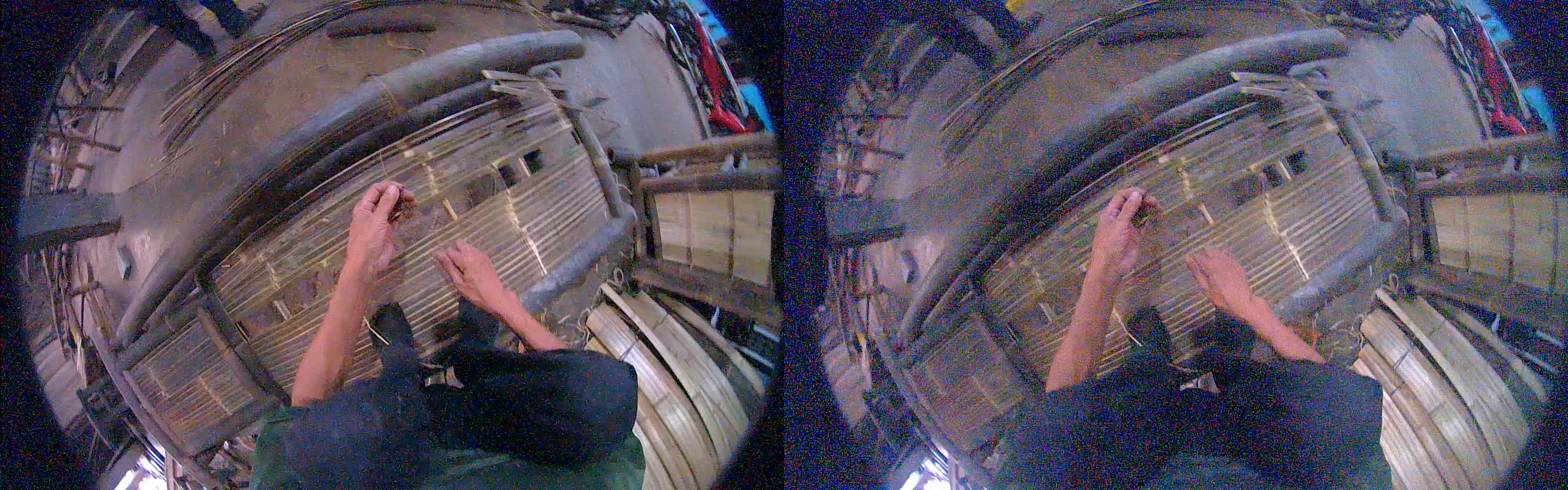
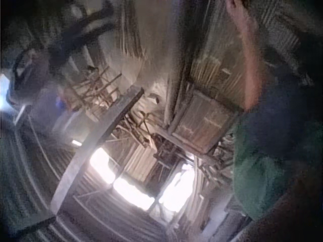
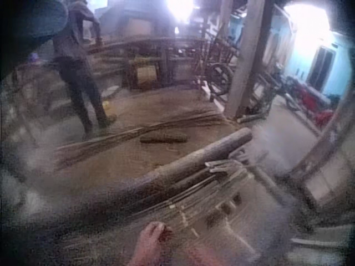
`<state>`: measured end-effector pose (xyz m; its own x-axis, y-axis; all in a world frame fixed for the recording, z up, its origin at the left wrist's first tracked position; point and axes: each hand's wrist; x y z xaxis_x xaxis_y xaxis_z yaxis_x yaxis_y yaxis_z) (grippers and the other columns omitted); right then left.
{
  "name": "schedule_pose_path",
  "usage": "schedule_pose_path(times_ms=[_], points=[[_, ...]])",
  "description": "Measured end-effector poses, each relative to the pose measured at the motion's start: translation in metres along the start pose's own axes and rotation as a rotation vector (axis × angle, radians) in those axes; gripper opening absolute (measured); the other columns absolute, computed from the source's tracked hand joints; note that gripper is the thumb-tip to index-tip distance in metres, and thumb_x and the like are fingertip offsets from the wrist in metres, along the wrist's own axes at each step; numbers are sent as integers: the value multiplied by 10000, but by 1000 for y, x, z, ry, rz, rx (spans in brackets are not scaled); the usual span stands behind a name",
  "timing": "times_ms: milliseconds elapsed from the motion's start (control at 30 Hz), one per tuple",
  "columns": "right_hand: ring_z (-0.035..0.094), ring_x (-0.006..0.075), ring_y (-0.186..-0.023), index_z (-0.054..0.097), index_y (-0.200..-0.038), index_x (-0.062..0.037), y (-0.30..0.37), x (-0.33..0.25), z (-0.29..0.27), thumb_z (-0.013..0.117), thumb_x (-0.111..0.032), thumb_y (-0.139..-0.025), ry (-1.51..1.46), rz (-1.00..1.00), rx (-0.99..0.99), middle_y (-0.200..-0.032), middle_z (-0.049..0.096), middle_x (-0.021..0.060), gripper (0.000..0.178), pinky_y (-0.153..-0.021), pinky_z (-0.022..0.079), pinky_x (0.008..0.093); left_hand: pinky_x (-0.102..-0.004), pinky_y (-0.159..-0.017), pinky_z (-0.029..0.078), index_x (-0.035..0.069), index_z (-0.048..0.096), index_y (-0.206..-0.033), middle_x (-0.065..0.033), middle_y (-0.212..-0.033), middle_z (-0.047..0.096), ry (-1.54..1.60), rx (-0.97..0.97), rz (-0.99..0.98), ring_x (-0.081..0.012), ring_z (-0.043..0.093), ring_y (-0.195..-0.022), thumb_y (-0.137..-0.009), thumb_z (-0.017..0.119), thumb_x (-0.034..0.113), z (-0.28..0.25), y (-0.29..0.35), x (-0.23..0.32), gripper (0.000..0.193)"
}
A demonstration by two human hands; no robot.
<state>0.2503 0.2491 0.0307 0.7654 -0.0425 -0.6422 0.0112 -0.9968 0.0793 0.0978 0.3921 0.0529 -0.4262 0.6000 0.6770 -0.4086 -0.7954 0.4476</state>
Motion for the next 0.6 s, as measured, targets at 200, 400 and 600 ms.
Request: schedule_pose_path(times_ms=[200, 400, 600], points=[[517, 359, -719, 607, -852, -28, 19, 1, 16, 505, -235, -913, -52, 27, -113, -751, 476, 176, 239, -617, 407, 438, -292, -749, 502, 63, 570, -950, -56, -873, 632, 26, 125, 79, -151, 607, -814, -911, 556, 182, -22, -5, 11, 126], [520, 356, -719, 619, -854, -44, 24, -1, 17, 521, -234, -907, -69, 82, -195, -751, 470, 177, 220, -620, 418, 429, -295, -743, 508, 64, 581, -943, -55, -869, 639, 15, 180, 145, -147, 608, -804, -907, 560, 174, -32, -11, 33, 117], [566, 383, -841, 628, -925, -66, 31, 3, 19, 518, -213, -898, -6, 85, -245, -869, 588, 184, 185, -759, 465, 461, -302, -742, 518, 55, 589, -928, -64, -864, 643, 42, 158, 201, -155, 616, -807, -903, 567, 159, -43, -16, 44, 108]])
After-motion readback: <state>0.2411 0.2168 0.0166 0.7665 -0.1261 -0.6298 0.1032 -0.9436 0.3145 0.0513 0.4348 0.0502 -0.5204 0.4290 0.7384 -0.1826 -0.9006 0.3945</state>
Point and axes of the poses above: each hand's wrist, its own y-axis away from the middle knuckle, its own z-axis out of the palm, x = y × z
